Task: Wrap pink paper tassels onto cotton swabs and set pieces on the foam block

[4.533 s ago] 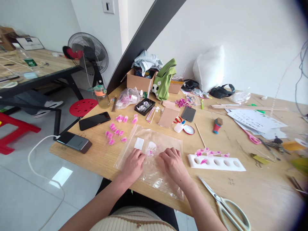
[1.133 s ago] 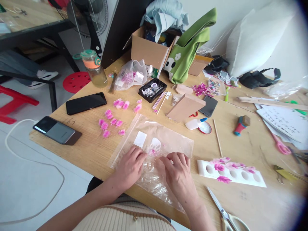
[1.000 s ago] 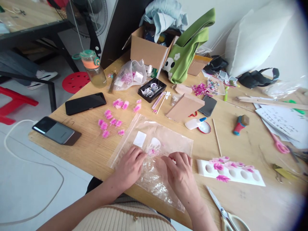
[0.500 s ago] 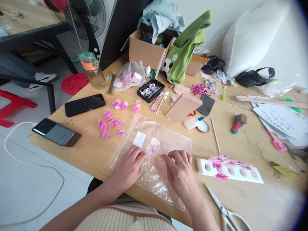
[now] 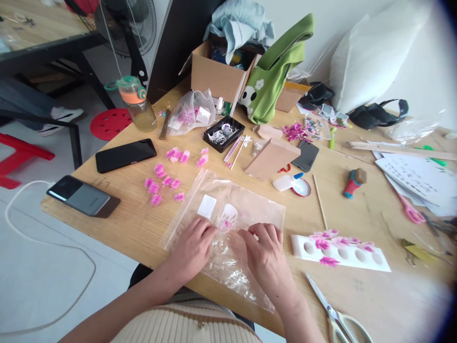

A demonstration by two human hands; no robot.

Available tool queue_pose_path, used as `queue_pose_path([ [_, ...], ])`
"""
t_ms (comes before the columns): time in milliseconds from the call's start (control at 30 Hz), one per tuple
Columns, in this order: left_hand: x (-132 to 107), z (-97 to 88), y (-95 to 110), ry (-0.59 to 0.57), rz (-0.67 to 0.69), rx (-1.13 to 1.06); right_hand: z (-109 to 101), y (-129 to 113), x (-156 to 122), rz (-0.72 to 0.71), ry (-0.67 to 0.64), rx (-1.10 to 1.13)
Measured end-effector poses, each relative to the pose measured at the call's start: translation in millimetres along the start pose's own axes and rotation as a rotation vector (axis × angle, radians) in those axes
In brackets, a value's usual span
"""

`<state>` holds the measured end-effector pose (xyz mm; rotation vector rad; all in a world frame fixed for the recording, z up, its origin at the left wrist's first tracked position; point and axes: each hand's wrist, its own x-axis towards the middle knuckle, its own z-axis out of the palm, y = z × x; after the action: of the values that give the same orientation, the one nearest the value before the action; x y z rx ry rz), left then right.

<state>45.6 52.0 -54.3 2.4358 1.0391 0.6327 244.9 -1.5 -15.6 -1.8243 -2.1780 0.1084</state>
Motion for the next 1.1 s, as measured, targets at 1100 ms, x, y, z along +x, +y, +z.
queue_pose_path([
  [1100, -0.1, -0.6, 0.1, -0.022, -0.004, -0.002, 0.7, -1.7, 2.8, 0.005, -0.001, 0.028],
])
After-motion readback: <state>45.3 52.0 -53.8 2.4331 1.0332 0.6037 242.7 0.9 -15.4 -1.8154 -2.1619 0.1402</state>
